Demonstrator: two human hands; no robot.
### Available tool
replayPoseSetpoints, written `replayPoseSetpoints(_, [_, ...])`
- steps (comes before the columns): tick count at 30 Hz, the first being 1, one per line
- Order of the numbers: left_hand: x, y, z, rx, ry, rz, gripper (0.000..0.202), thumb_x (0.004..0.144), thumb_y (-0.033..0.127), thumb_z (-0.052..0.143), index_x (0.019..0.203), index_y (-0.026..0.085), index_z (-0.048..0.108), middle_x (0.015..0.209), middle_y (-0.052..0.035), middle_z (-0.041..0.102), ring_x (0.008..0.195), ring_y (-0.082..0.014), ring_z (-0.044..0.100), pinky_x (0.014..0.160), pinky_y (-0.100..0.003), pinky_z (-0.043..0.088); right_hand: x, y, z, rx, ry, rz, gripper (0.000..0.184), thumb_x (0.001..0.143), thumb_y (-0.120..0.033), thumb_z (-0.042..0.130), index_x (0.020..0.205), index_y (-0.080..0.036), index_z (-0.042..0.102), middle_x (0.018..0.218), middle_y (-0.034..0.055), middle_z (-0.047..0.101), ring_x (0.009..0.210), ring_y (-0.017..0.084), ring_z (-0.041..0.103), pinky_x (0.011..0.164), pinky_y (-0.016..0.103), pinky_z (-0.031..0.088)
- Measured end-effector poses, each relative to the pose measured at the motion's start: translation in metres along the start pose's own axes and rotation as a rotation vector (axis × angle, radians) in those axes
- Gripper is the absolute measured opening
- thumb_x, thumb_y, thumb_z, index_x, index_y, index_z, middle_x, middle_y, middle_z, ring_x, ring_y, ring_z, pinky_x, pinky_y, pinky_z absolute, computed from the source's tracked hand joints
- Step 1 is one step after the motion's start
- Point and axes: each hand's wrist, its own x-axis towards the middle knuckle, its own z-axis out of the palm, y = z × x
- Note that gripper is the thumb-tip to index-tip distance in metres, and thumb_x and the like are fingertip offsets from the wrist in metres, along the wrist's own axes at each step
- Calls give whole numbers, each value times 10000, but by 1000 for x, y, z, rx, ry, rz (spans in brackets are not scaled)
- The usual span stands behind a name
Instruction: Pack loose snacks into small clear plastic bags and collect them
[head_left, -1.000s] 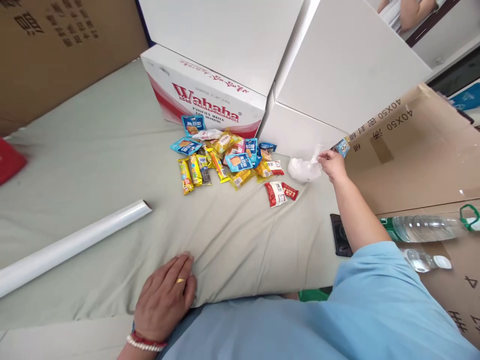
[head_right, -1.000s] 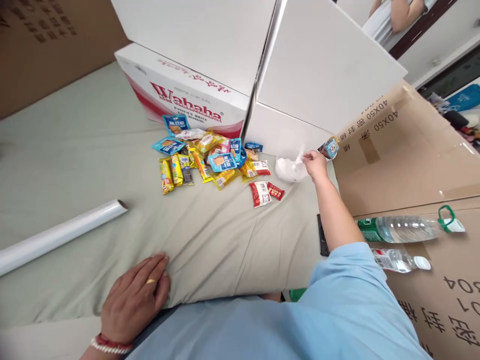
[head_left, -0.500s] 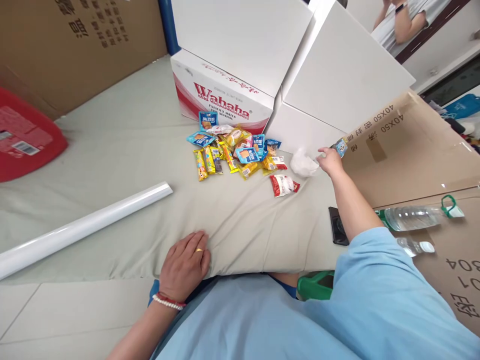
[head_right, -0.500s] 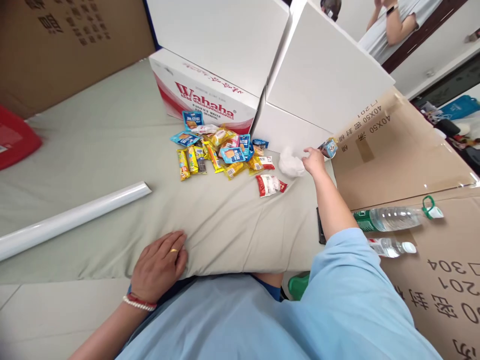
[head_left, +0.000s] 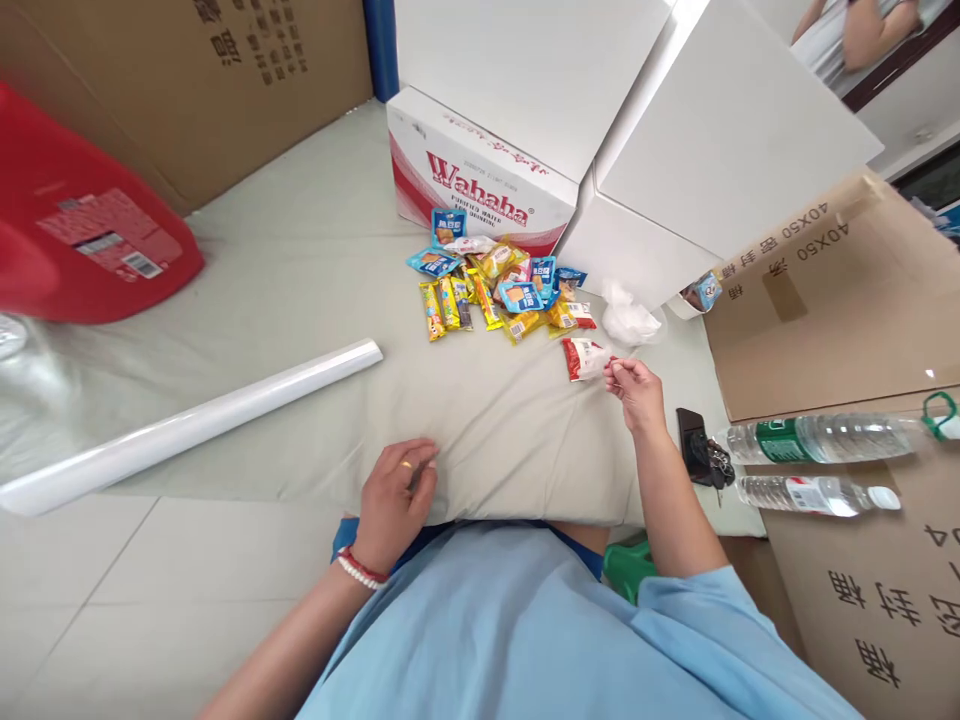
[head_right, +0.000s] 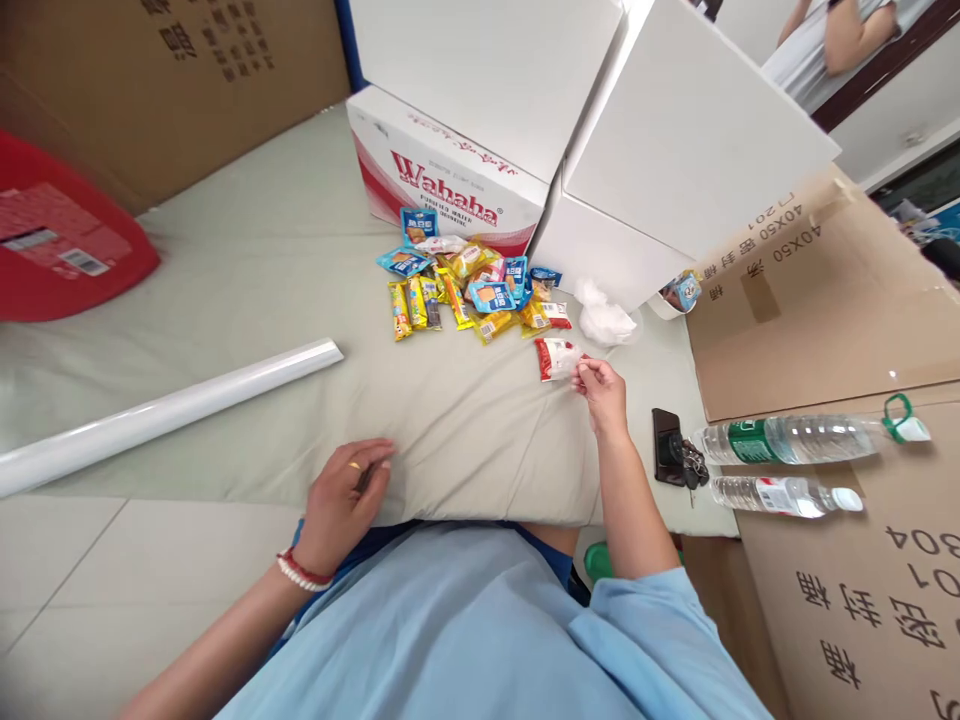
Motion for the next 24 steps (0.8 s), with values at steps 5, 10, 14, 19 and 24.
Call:
replayPoseSetpoints(5, [14, 39, 5, -426, -120, -321, 200, 964, 331, 557, 992, 209, 712, 938, -41, 686, 774, -151, 659, 696, -280, 526, -55, 1, 32, 310, -30, 91, 303, 789, -487, 788, 949, -241, 713, 866, 17, 723, 711, 145, 612, 662, 281, 525])
replayPoseSetpoints(10, [13, 51, 15, -472, -227, -352, 200, 922, 345, 582, 924, 206, 726, 849, -26, 669, 693, -138, 597, 664, -273, 489, -11, 5, 22, -158, 266, -72, 338, 873, -482, 602, 1057, -216, 699, 1065, 73, 718, 878, 200, 642, 830, 354, 554])
replayPoseSetpoints(14, [1, 48, 12, -476, -243, -391, 211, 919, 368, 589, 914, 207, 726, 854, -25, 676, 706, -147, 592, 679, -284, 489, 27, 13, 17, -486, 30, -96, 581, 765, -428, 748, 1285, -183, 666, 1359, 164, 621, 1138, 280, 631, 1069, 448, 491])
replayPoseSetpoints(19, [-12, 46, 4, -487, -209, -455, 215, 918, 380, 607, 926, 203, 729, 861, -25, 668, 727, -151, 592, 700, -292, 483, 8, 24, 26, -283, 142, -2, 446, 848, -406, 651, 1242, -200, 681, 1241, 125, 698, 1110, 267, 671, 1055, 466, 517])
replayPoseSetpoints(24, [-9, 56, 7, -629, -219, -526, 279, 924, 458, 666, 1006, 195, 705, 929, -36, 669, 779, -145, 618, 733, -290, 495, -64, 5, 35, 417, 81, 160, 410, 736, -491, 832, 1049, -253, 715, 937, 5, 720, 754, 154, 652, 692, 302, 601])
